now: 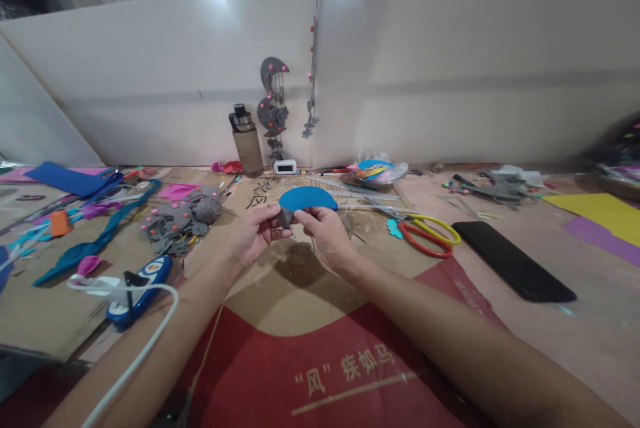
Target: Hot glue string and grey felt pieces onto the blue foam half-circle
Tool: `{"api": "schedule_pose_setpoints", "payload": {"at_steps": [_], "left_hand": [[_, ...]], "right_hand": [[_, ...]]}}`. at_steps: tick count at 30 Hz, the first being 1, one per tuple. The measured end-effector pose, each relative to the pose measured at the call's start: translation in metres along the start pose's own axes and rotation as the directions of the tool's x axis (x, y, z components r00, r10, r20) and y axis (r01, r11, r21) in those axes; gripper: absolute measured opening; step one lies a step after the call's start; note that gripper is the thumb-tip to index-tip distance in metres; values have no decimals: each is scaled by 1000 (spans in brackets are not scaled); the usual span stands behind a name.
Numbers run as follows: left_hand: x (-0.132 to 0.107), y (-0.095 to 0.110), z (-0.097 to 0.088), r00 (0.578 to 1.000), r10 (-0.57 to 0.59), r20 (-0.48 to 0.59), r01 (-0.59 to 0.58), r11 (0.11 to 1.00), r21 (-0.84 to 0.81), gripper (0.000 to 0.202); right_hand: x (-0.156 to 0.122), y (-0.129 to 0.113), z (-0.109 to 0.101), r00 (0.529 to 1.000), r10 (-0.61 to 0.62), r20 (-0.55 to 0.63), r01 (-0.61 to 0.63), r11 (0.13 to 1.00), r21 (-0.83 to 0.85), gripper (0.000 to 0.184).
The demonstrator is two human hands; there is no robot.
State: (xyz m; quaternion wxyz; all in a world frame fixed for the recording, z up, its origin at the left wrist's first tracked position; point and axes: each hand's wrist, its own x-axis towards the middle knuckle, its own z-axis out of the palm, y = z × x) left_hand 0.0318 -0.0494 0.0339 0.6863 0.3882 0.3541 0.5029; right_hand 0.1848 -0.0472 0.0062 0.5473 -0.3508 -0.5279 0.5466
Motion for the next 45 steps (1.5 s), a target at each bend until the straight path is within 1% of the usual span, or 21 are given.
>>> {"api": "schedule_pose_setpoints", "payload": {"at_steps": [3,6,9,11,12,13,14,15,16,17,18,19,22,25,28,30,33,35,37,40,45], "left_hand": [[2,-3,2,1000,18,-19,-17,999,43,11],[3,-9,6,988,129,-86,-120,988,100,17],[2,-14,9,956,267,-120,-246,955,168,22],[1,-15,9,920,365,-146,-313,904,290,21],[0,-16,9,888,430,-162,-343,854,390,21],[-1,-16,9,844,509,-168,-369,779,507,20],[-2,-16,10,796,587,-149,-385,681,623,20],[-3,-17,11,755,648,-102,-392,570,722,21],[-4,-17,12,727,686,-40,-395,464,793,21],[-5,-18,13,715,698,19,-398,384,833,23],[-5,-19,14,720,691,61,-398,339,853,24],[-5,-19,15,732,677,77,-393,327,860,25],[-4,-20,17,768,640,31,-358,388,850,21],[-5,-18,17,802,597,9,-340,445,828,13],[-5,-17,17,834,551,-35,-300,506,809,7],[-4,-17,16,876,472,-102,-226,588,776,11],[-2,-18,17,922,343,-177,-154,747,646,14],[-2,-17,19,933,301,-197,-148,821,552,16],[-2,-15,21,938,278,-206,-145,857,494,18],[-3,-13,22,946,250,-206,-133,879,458,19],[-1,-17,16,954,226,-197,-125,897,423,26]], "right_hand": [[3,6,-1,999,19,-27,-18,999,36,32],[4,10,-1,994,52,-95,-44,996,79,32],[4,9,2,989,69,-133,-55,993,109,33],[3,8,4,981,66,-182,-46,993,113,32],[3,7,5,974,61,-218,-39,994,104,32],[3,7,5,965,53,-259,-31,996,86,31],[3,7,5,954,42,-297,-25,998,60,31],[3,7,5,944,29,-328,-21,999,29,31],[3,7,5,938,18,-347,-19,1000,-2,31],[3,7,4,936,8,-352,-19,999,-28,32],[3,8,5,937,0,-351,-19,999,-50,32],[2,8,5,939,-7,-343,-17,997,-69,32],[0,9,8,955,-52,-292,26,995,-94,28],[-1,9,10,973,-141,-184,122,986,-111,22],[-2,9,9,975,-200,-97,179,965,-192,21],[-2,8,8,975,-210,-71,189,954,-233,21],[-3,8,6,971,-229,-68,205,945,-255,20],[-4,8,6,966,-243,-85,213,941,-263,21],[-4,9,5,965,-246,-88,215,940,-264,22],[-3,11,4,967,-238,-92,210,946,-249,25],[-1,11,2,966,-232,-117,202,953,-226,22]]}}
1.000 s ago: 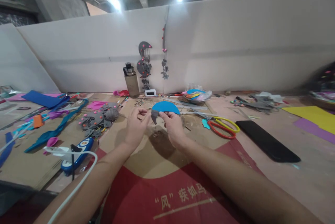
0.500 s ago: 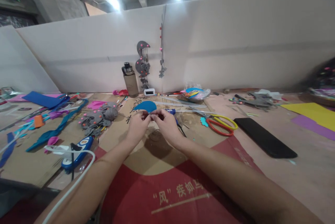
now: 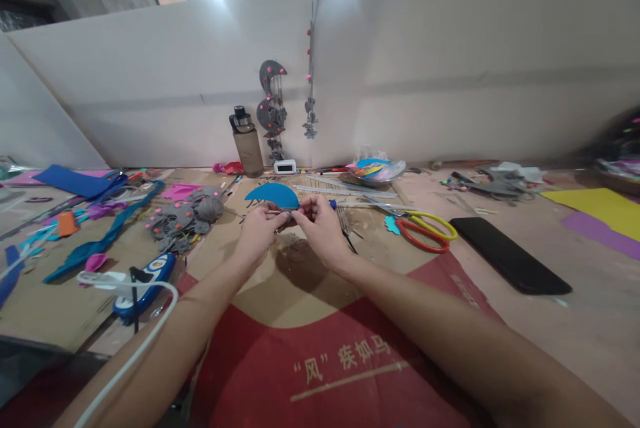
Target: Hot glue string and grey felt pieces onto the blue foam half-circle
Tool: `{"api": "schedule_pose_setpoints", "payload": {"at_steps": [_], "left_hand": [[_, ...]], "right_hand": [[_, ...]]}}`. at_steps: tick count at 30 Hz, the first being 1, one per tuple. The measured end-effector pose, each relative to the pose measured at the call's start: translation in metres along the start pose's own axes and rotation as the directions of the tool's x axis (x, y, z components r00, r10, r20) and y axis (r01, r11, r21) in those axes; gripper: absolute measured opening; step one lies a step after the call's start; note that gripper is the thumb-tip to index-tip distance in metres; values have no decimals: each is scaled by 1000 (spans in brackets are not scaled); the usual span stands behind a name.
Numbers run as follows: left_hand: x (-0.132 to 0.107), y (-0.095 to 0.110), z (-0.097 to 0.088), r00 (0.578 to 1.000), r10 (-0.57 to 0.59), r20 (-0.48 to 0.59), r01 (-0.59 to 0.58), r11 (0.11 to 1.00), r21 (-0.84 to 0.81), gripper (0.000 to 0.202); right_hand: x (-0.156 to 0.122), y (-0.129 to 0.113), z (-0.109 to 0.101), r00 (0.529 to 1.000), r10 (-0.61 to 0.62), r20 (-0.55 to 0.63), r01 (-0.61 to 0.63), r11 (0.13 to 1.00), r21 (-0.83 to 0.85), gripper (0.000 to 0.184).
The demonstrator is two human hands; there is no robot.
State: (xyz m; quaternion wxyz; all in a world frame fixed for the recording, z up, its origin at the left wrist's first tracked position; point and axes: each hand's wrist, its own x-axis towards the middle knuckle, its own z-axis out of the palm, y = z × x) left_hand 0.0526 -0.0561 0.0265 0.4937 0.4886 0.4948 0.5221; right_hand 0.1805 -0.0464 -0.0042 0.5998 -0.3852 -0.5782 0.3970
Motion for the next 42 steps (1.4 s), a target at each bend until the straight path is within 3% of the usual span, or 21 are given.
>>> {"api": "schedule_pose_setpoints", "payload": {"at_steps": [8,17,27,42], "left_hand": [[1,-4,1,1000,-7,-12,7,1000,-15,21],[0,-6,2,996,2,85,10,990,-141,26],[2,-9,-2,997,65,41,-58,987,-148,24],[-2,-5,1,997,56,56,-42,974,-222,21]], "right_hand": [[1,-3,-2,999,17,-29,-17,1000,-12,19],[4,0,-3,998,38,-54,-38,999,7,20],[6,8,-6,1000,-11,-19,13,996,85,16],[7,5,-8,997,-11,-75,17,997,80,17]]}}
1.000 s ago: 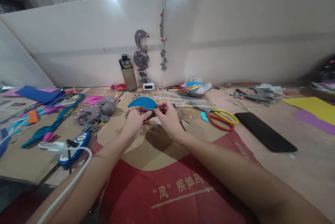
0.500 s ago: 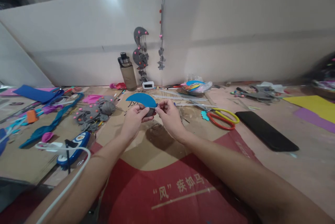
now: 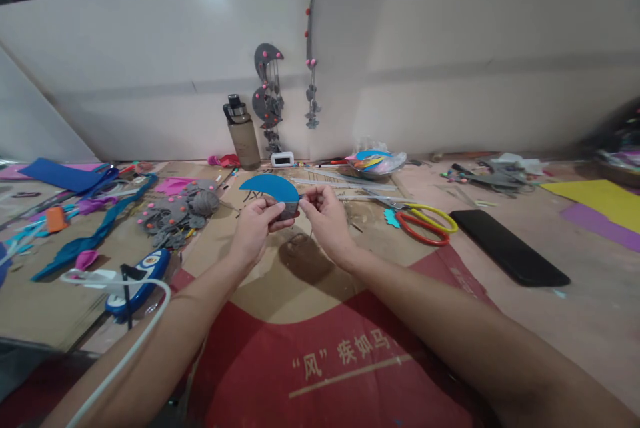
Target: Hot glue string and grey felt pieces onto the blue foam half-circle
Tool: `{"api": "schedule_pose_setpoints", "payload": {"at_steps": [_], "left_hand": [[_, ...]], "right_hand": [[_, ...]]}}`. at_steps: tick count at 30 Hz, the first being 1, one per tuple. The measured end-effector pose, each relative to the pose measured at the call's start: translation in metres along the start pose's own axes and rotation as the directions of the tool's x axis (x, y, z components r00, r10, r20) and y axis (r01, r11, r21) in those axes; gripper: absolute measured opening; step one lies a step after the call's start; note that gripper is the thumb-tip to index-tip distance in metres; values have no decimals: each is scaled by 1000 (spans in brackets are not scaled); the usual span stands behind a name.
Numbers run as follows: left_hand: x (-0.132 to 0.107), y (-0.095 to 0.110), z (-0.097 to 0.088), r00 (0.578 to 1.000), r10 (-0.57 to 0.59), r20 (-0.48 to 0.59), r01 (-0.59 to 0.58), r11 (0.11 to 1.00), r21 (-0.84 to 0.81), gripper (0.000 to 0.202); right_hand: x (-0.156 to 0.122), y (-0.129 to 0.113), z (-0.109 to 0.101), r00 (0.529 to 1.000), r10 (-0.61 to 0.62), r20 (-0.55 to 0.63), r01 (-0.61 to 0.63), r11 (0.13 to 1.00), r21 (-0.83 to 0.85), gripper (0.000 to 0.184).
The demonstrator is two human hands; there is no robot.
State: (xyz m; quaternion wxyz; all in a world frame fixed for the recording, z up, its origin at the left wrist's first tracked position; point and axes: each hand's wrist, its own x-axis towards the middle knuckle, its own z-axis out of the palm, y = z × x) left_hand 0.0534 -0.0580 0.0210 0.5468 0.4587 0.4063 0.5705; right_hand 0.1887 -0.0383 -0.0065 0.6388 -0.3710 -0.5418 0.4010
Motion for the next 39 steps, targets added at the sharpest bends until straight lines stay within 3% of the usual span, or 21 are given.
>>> {"api": "schedule_pose_setpoints", "payload": {"at_steps": [12,20,27,34,39], "left_hand": [[-1,4,-2,999,-16,31,17,999,-34,19],[2,4,-4,996,-78,52,80,996,-40,20],[3,7,-4,996,-79,36,82,993,-80,13],[10,9,-14,981,-136,141,148,986,-79,11],[16,3,-20,963,-214,162,230,969,-89,15]], "right_hand": [[3,-3,-1,988,116,102,-128,984,121,27],[2,-5,0,988,149,42,-154,971,182,29],[-1,-9,2,986,156,60,-166,964,207,33],[-3,-12,3,974,170,152,-208,934,289,36],[-1,-5,4,976,197,92,-215,933,288,35]]}}
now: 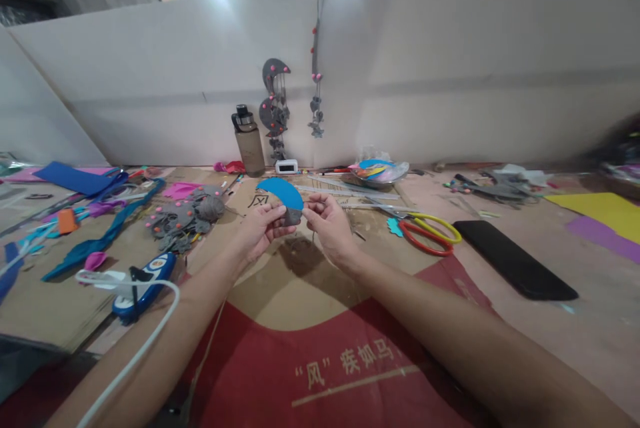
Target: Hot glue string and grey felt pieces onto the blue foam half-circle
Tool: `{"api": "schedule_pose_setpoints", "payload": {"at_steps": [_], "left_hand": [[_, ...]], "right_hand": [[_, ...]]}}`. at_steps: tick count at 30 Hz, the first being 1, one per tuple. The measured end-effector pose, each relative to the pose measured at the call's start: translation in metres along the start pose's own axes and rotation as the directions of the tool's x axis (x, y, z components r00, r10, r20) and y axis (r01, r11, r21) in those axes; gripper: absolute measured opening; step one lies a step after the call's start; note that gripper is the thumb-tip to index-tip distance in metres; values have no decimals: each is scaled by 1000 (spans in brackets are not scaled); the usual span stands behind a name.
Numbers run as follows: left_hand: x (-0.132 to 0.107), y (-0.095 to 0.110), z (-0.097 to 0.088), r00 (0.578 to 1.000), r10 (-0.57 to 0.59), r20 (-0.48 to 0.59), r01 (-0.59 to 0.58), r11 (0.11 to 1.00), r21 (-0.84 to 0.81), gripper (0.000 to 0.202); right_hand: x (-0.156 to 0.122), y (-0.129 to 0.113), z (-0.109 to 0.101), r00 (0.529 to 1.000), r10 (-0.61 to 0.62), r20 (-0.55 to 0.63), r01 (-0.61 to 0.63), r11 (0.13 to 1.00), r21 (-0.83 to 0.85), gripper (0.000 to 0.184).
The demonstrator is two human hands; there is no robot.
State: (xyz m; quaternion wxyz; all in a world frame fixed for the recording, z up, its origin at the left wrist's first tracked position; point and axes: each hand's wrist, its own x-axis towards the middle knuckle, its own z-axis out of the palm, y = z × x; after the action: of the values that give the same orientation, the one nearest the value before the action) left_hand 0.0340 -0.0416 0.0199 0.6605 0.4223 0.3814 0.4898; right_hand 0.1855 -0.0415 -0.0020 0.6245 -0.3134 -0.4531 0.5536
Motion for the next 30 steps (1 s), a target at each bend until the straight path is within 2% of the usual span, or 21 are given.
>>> {"api": "schedule_pose_setpoints", "payload": {"at_steps": [5,8,11,14,20,24,30], "left_hand": [[1,-3,4,997,78,-10,-78,996,-46,21],[1,-5,5,994,101,-48,-103,994,-43,20],[-1,-7,6,993,64,-98,-65,998,-9,18],[-4,-8,7,995,30,-93,-28,999,26,15],[-1,-9,4,990,3,-142,-2,1000,10,12],[0,-8,2,994,14,-112,-18,999,-30,7],[-3,-7,9,994,83,-65,-90,989,-114,4]], "right_hand": [[2,4,-1,998,-1,-64,1,1000,-6,35],[2,6,0,998,6,-61,-7,1000,-23,37],[1,10,0,999,-5,-45,4,1000,-28,38],[1,13,1,999,-21,-38,20,999,-26,38],[6,20,2,1000,-10,-11,9,1000,-22,41],[8,20,5,1000,0,-8,0,1000,-24,43],[7,11,9,996,-6,-91,-3,995,-99,42]]}}
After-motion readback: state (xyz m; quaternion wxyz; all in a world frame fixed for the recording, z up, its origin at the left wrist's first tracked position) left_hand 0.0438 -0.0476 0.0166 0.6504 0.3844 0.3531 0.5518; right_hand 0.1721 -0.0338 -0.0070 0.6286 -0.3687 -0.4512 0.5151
